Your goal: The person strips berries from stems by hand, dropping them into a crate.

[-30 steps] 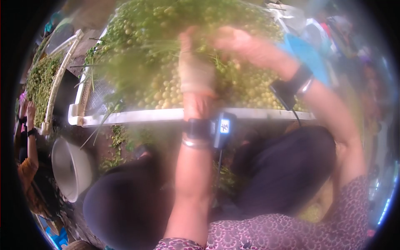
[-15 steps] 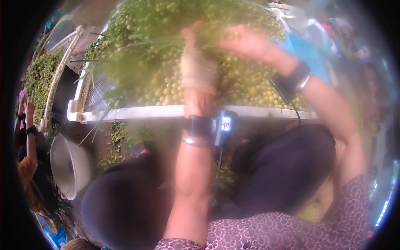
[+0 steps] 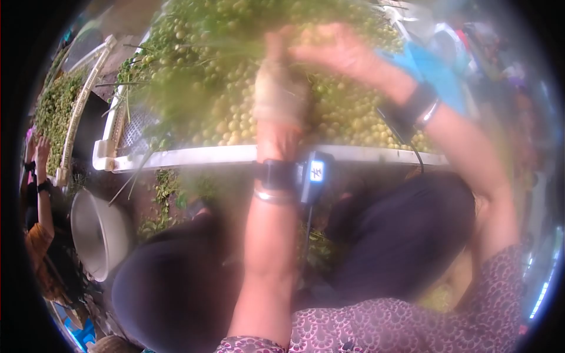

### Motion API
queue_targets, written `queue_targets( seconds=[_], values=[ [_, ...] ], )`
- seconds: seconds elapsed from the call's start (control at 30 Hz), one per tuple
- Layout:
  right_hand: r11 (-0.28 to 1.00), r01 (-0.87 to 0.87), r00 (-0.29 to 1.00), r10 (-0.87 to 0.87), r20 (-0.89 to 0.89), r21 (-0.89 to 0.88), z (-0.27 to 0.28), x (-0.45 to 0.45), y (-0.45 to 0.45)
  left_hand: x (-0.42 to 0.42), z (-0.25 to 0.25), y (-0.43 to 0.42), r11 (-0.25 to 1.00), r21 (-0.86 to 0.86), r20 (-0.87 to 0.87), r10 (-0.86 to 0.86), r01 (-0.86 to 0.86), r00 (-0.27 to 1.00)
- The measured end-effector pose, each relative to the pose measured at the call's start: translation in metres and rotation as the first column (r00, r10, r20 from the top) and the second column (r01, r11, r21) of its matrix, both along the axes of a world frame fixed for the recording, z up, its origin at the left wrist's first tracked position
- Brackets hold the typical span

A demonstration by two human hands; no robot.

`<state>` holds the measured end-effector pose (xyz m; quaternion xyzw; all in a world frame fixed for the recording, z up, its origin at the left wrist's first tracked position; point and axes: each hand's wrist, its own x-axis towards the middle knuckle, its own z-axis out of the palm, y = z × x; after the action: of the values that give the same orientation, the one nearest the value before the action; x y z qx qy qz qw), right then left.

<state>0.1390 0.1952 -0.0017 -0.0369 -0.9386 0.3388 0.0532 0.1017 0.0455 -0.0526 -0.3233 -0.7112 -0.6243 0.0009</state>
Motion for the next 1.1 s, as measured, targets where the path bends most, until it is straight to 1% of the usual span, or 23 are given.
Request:
queue_targets(
  seconds=[0.03,0.07,0.13,0.2,0.3,0.37,0.4,0.43,0.53,0.57,0.6,0.67,0.7,0.73,0.83,0.87,0.9,0.93,1.03,1.07,1.1],
  values=[
    [0.987,0.093,0.994,-0.099,0.039,0.131,0.005,0.002,-0.002,-0.002,-0.004,0.002,0.997,0.079,0.055,-0.03,0.026,0.998],
    [0.996,0.065,0.998,-0.066,0.025,0.055,0.003,0.005,0.001,-0.004,-0.008,0.005,0.985,0.164,0.106,-0.072,0.054,0.992],
    [0.995,-0.013,1.0,0.012,-0.01,-0.098,-0.007,0.013,0.012,-0.009,-0.015,0.008,0.958,0.277,0.17,-0.13,0.079,0.977],
    [0.992,-0.119,0.991,0.116,-0.062,-0.048,-0.015,0.018,0.032,-0.012,-0.019,0.008,0.938,0.335,0.205,-0.163,0.087,0.965],
    [0.958,-0.276,0.941,0.252,-0.225,-0.083,-0.021,0.008,0.044,-0.014,-0.021,0.011,0.921,0.38,0.226,-0.183,0.086,0.957],
    [0.978,-0.179,0.975,0.161,-0.156,-0.11,-0.006,0.012,0.029,-0.012,-0.021,0.013,0.914,0.395,0.234,-0.197,0.092,0.952],
    [0.995,-0.035,0.999,0.035,-0.01,-0.095,0.006,0.018,0.017,-0.011,-0.021,0.014,0.912,0.4,0.241,-0.203,0.094,0.949],
    [0.993,0.104,0.987,-0.095,0.132,-0.062,0.015,0.019,0.004,-0.011,-0.022,0.014,0.909,0.405,0.248,-0.21,0.095,0.946],
    [0.97,0.197,0.951,-0.224,0.211,0.146,0.018,0.012,0.0,-0.013,-0.022,0.013,0.9,0.424,0.259,-0.227,0.101,0.939],
    [0.967,0.008,0.991,-0.041,0.126,0.255,0.013,0.013,0.019,-0.014,-0.023,0.014,0.896,0.433,0.263,-0.231,0.099,0.937],
    [0.912,-0.17,0.985,0.157,0.065,0.374,0.001,0.016,0.051,-0.016,-0.023,0.013,0.89,0.445,0.268,-0.235,0.096,0.934],
    [0.929,-0.219,0.975,0.222,0.023,0.298,0.003,0.019,0.048,-0.016,-0.026,0.015,0.885,0.456,0.275,-0.239,0.093,0.931],
    [0.992,-0.09,0.995,0.086,0.042,0.092,0.003,0.025,0.045,-0.016,-0.027,0.016,0.884,0.457,0.272,-0.239,0.093,0.932],
    [0.992,0.053,0.995,-0.044,0.087,-0.11,0.009,0.026,0.033,-0.018,-0.029,0.018,0.886,0.454,0.259,-0.233,0.094,0.937],
    [0.981,0.068,0.991,-0.045,0.128,-0.182,0.017,0.014,0.019,-0.03,-0.042,0.033,0.907,0.411,0.208,-0.188,0.088,0.96],
    [0.987,0.032,0.997,-0.021,0.075,-0.157,0.019,0.011,0.008,-0.029,-0.036,0.031,0.913,0.399,0.231,-0.19,0.085,0.954],
    [0.991,0.0,1.0,0.004,0.023,-0.131,0.017,0.01,-0.004,-0.023,-0.033,0.027,0.893,0.436,0.377,-0.294,0.112,0.878],
    [0.994,-0.031,0.999,0.028,-0.027,-0.105,0.016,0.009,-0.011,-0.014,-0.02,0.018,0.874,0.473,0.514,-0.376,0.111,0.771],
    [0.996,-0.057,0.995,0.05,-0.089,-0.073,0.005,0.004,-0.004,-0.003,-0.016,0.008,0.903,0.406,0.287,-0.273,0.142,0.918],
    [0.993,-0.12,0.985,0.122,-0.119,0.024,0.002,0.002,0.003,-0.002,-0.016,0.007,0.893,0.419,0.196,-0.262,0.161,0.945],
    [0.976,-0.179,0.97,0.196,-0.142,0.124,0.0,0.0,0.012,-0.003,-0.018,0.008,0.86,0.479,0.225,-0.316,0.177,0.922]
  ],
)
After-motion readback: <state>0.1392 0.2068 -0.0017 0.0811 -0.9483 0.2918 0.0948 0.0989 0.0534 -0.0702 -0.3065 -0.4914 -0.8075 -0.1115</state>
